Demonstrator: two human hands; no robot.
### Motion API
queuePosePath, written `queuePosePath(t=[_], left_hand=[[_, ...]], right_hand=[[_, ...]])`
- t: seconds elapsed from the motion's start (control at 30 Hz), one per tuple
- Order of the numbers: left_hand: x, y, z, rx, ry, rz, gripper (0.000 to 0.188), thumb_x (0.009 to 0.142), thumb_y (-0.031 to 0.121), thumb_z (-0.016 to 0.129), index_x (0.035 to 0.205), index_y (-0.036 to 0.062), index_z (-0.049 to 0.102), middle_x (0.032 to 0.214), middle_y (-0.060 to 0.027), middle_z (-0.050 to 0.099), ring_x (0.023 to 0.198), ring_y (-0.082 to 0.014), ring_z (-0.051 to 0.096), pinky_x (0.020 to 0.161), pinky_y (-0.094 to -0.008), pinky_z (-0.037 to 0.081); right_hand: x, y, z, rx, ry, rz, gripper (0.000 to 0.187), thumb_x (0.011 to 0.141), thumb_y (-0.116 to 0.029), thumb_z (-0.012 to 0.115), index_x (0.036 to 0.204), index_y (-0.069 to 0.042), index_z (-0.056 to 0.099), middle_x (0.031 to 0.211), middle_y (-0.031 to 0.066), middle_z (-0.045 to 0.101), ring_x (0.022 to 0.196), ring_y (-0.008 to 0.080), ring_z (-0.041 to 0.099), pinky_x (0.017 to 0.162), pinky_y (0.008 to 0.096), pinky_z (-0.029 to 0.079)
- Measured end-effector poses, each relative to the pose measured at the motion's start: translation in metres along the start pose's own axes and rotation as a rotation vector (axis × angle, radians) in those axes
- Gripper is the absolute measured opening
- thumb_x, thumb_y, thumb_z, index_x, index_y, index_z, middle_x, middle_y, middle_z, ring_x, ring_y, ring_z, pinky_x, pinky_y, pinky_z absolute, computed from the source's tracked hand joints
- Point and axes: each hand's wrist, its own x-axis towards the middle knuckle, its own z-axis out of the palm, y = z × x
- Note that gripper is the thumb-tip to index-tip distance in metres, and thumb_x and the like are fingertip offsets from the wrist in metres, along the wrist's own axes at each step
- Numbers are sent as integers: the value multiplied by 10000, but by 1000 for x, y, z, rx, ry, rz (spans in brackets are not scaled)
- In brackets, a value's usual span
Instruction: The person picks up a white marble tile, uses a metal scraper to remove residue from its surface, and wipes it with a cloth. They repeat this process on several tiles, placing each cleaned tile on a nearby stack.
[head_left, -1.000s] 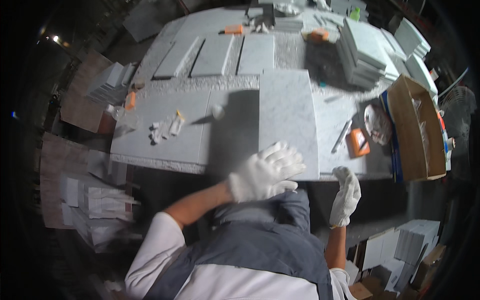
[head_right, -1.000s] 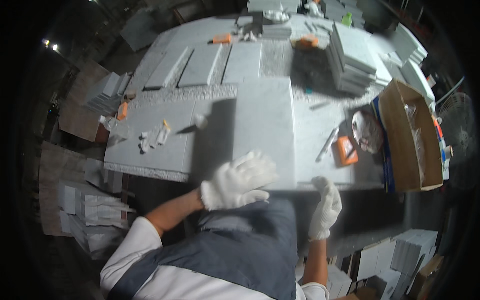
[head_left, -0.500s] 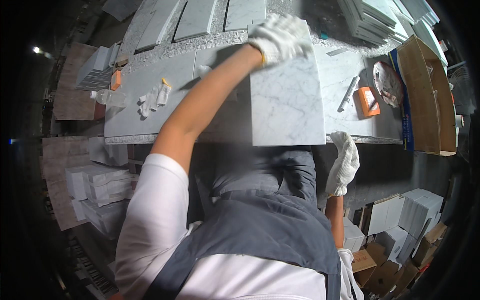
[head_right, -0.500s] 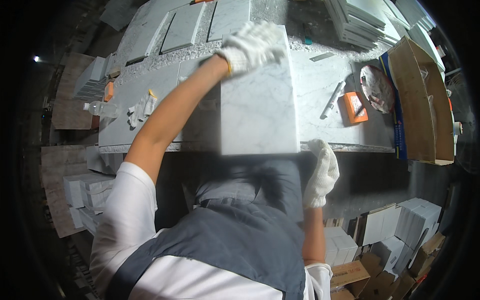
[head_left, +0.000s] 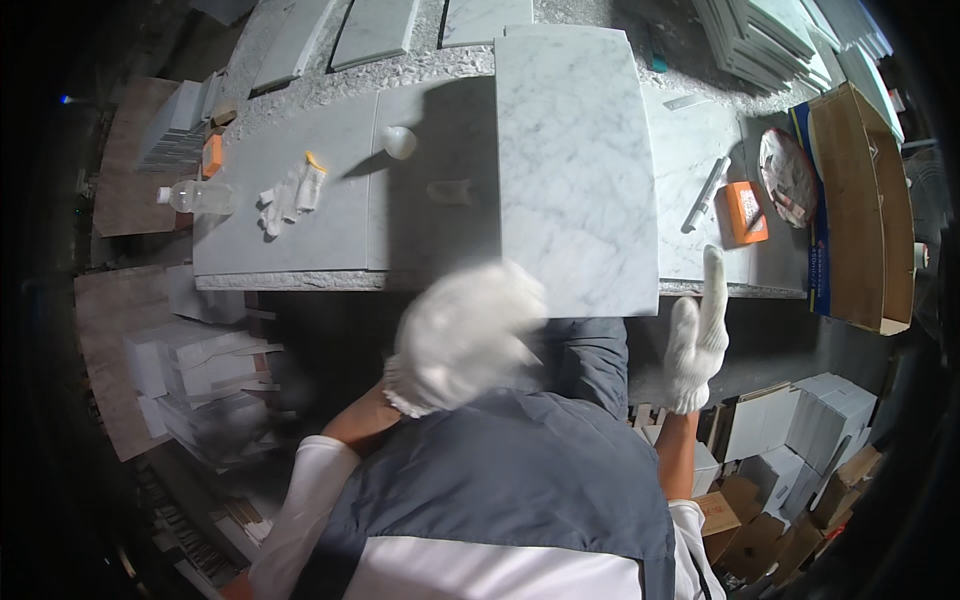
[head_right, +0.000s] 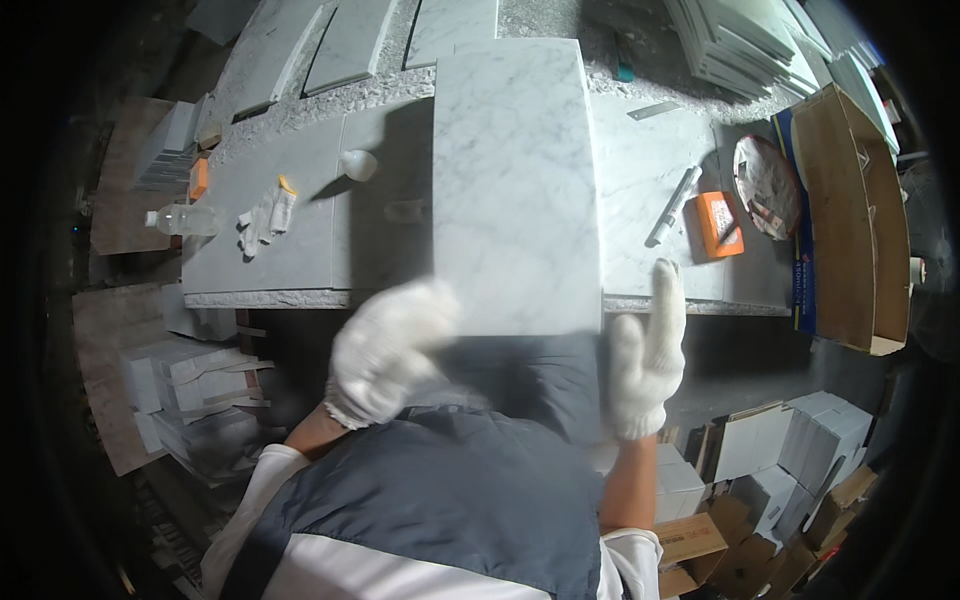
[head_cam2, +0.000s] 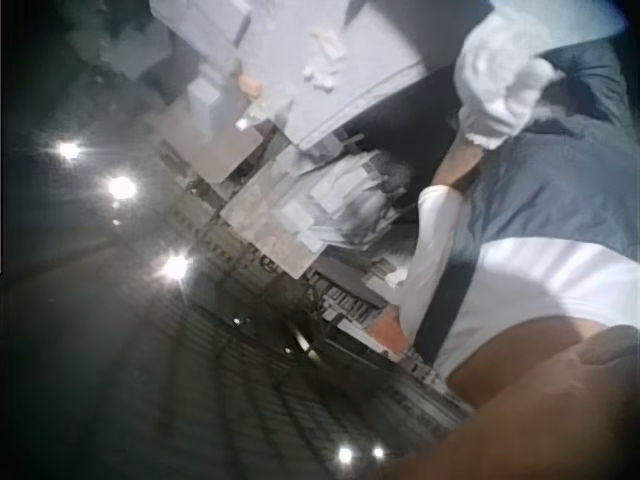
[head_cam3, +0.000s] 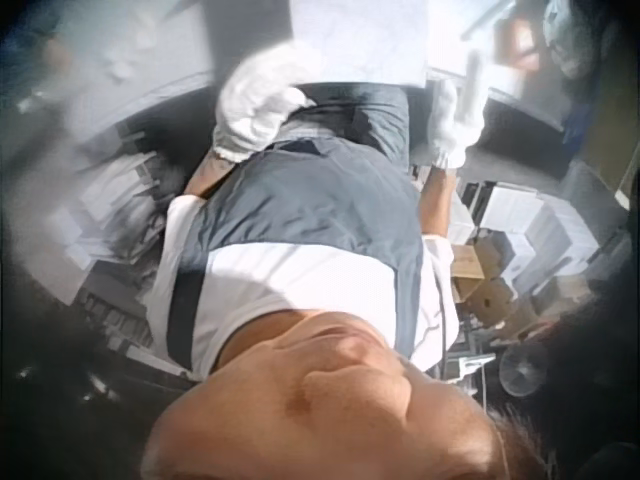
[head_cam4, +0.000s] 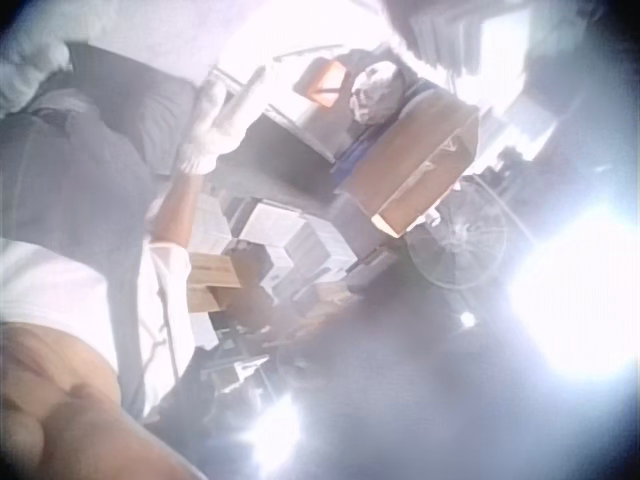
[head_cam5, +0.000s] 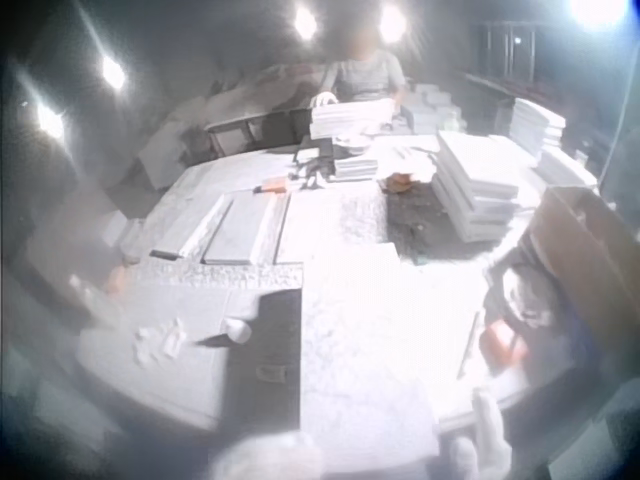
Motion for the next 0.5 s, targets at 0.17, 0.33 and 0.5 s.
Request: queuePosePath(t=[0.17,0.33,0.5], left_hand=[[-14,-24,6,203,333,-302,293,970,165,690,1213,3,710,1225,-138,714,1207,-326,649,1081,-429,500],[-12,-45,20,495,163,25,366,985,328,647,1199,37,708,1247,-149,668,1195,-327,634,1107,-492,472],[-6,-45,24,479,167,39,408,1021,353,602,1316,78,664,1367,-139,606,1303,-328,565,1143,-521,428]], right_hand=[[34,-48,2,-645,-468,-478,778,987,-719,296,1259,-68,624,1249,130,595,1291,443,507,1136,551,367],[73,-55,31,-730,-534,-543,720,958,-633,504,1435,-98,563,1468,189,546,1424,398,436,1218,507,295],[110,-53,62,-712,-508,-577,707,948,-575,576,1451,-80,530,1489,198,519,1419,404,432,1215,490,309]])
